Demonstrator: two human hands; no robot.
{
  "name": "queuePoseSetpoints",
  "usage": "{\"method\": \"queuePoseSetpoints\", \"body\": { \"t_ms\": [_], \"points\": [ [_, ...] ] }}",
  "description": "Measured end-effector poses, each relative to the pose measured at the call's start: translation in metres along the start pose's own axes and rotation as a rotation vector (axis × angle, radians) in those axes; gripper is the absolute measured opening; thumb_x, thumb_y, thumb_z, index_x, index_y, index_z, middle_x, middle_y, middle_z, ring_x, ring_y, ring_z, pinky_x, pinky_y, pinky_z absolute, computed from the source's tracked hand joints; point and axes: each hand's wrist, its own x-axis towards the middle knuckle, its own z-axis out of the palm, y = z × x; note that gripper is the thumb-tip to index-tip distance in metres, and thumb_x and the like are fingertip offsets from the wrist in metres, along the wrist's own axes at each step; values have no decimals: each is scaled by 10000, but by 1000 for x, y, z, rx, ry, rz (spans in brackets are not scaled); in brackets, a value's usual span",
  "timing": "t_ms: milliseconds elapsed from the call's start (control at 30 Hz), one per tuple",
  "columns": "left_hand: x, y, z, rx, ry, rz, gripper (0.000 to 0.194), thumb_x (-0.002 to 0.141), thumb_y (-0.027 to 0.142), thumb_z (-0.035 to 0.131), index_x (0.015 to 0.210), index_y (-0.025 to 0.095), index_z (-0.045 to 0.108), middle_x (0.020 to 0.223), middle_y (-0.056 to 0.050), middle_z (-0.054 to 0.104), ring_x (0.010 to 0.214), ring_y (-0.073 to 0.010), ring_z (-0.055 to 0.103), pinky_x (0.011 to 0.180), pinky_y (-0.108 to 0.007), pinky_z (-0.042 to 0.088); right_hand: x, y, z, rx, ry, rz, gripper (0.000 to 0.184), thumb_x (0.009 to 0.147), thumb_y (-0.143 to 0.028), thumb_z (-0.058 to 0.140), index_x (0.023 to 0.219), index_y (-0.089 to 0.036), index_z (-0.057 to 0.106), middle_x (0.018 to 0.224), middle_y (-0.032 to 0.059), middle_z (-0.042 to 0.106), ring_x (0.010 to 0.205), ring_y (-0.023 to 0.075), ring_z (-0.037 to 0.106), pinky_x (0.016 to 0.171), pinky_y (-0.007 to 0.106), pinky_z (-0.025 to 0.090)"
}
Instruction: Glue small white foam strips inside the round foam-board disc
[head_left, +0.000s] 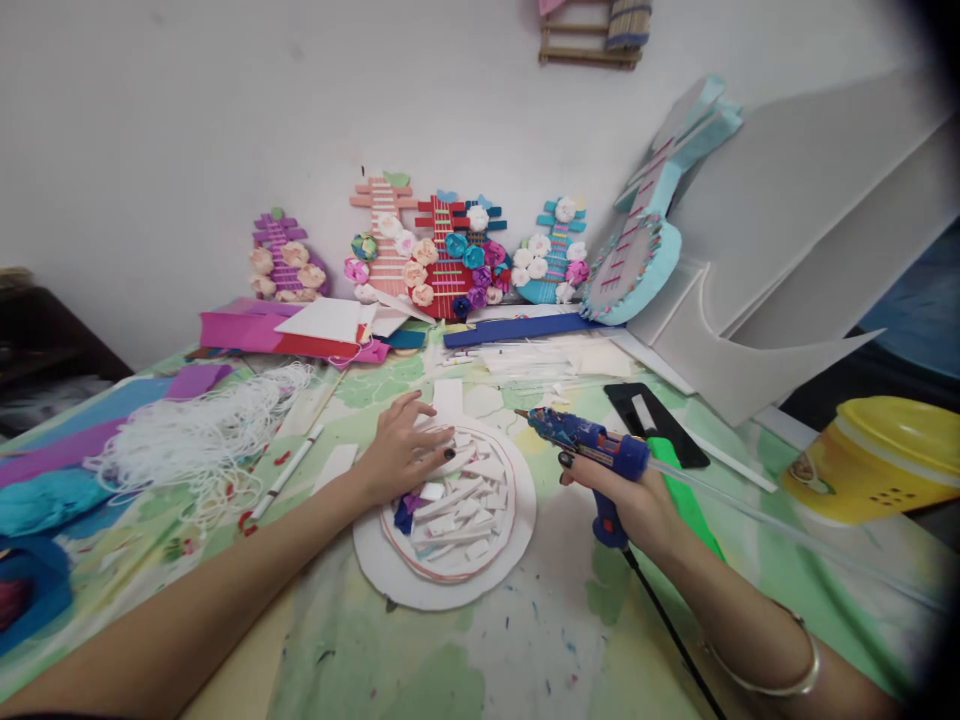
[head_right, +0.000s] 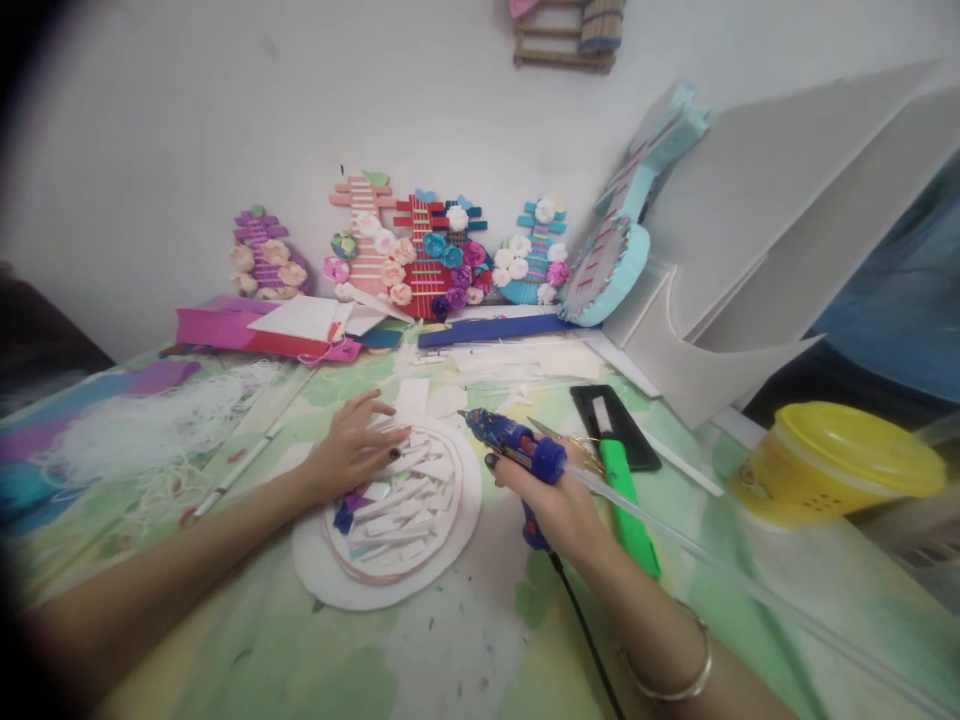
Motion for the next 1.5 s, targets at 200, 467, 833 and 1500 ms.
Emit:
{"method": "queuePoseSetpoints", "body": {
  "t_ms": [200, 467, 833, 1500],
  "points": [
    [3, -5, 0, -192, -4, -123, 336, 845, 443, 441, 962, 289, 715, 1144, -88, 535, 1254, -322, 279, 1023, -536, 197, 2, -5, -2, 90, 79, 68, 235, 686, -371, 639, 581, -162, 657, 661, 45, 645, 678, 193, 605, 583, 270, 465],
    [63, -17, -7, -452, 62, -232, 425, 819, 477, 436, 891, 175, 726, 1070, -97, 658, 964, -221, 584, 848, -332, 446, 15, 0, -18, 270, 332, 109, 282, 643, -414, 666, 572, -141, 655, 572, 27, 598, 437, 108, 494, 355, 217, 367],
    [195, 59, 75, -228, -195, 201, 276, 665, 233, 657, 920, 153, 725, 875, -85, 687, 787, -189, 610, 756, -278, 440, 20, -8, -29, 340, 525, 100, 237, 639, -341, 650, 516, -140, 627, 448, -7, 532, 361, 88, 434, 318, 206, 340],
    [166, 62, 69, -100, -283, 431, 297, 660, 106, 517, 923, 164, 642, 916, -85, 573, 868, -195, 532, 777, -279, 422, 18, -15, -28, 400, 521, 141, 229, 596, -363, 682, 575, -147, 611, 553, 9, 597, 453, 117, 516, 357, 213, 375]
  ]
}}
